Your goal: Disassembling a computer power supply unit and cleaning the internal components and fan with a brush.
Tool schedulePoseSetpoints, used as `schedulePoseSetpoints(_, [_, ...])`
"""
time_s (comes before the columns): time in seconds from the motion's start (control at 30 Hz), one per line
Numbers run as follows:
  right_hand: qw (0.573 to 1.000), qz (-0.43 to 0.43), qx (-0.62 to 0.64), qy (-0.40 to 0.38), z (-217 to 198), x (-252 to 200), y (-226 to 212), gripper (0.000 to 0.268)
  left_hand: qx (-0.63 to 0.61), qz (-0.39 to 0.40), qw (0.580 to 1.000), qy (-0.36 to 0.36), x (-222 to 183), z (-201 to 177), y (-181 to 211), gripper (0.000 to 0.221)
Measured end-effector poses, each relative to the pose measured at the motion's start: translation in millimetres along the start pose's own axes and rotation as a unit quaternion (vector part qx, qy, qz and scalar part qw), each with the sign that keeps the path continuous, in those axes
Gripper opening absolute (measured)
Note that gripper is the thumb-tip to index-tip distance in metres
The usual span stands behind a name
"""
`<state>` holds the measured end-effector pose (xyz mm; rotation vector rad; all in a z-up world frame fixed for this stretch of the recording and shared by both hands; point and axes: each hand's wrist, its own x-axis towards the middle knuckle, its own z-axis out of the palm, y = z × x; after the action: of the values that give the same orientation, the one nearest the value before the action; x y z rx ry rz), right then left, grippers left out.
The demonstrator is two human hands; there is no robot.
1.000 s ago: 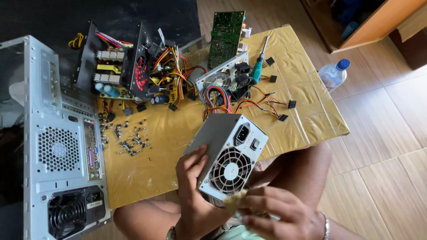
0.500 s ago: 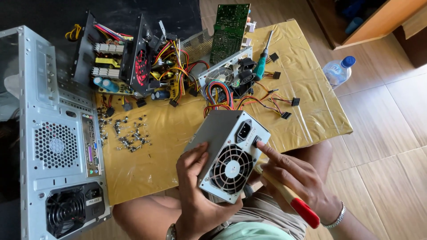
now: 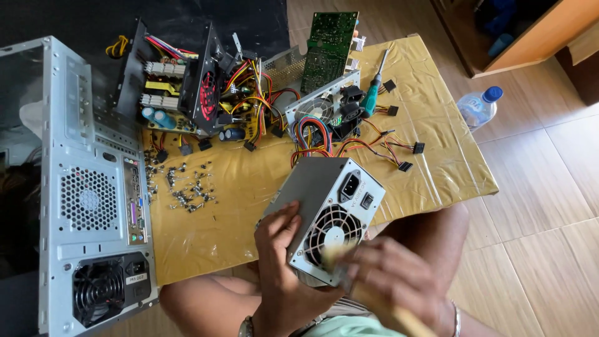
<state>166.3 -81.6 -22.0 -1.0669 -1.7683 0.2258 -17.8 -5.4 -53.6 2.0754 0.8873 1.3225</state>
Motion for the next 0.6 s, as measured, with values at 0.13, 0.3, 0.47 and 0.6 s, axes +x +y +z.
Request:
schedulePoseSetpoints(0.13, [0.881,0.250,0.341,-0.210,-12.2,-50.4,84.7,0.051,0.023,0.012,1.000,-0.015,4.1,-4.3,5.4,0.085])
schedulePoseSetpoints(0.3, [0.999,-0.040,-0.020,-0.011,-5.3,23.5,3.8,0.019,0.025,0.016,1.000,0.004,0.3,0.4,3.7,0.071])
schedulePoseSetpoints(0.47, [0.959,-0.069,0.272,-0.039,-1.1,8.5,40.9,0.046,0.027,0.003,0.999,-0.025,-1.4,-4.1,5.2,0.093])
schedulePoseSetpoints(0.6, [0.998,-0.054,0.016,-0.017,-1.7,31.1,5.6,0.030,0.010,-0.001,1.000,0.007,4.8,-2.8,3.0,0.072])
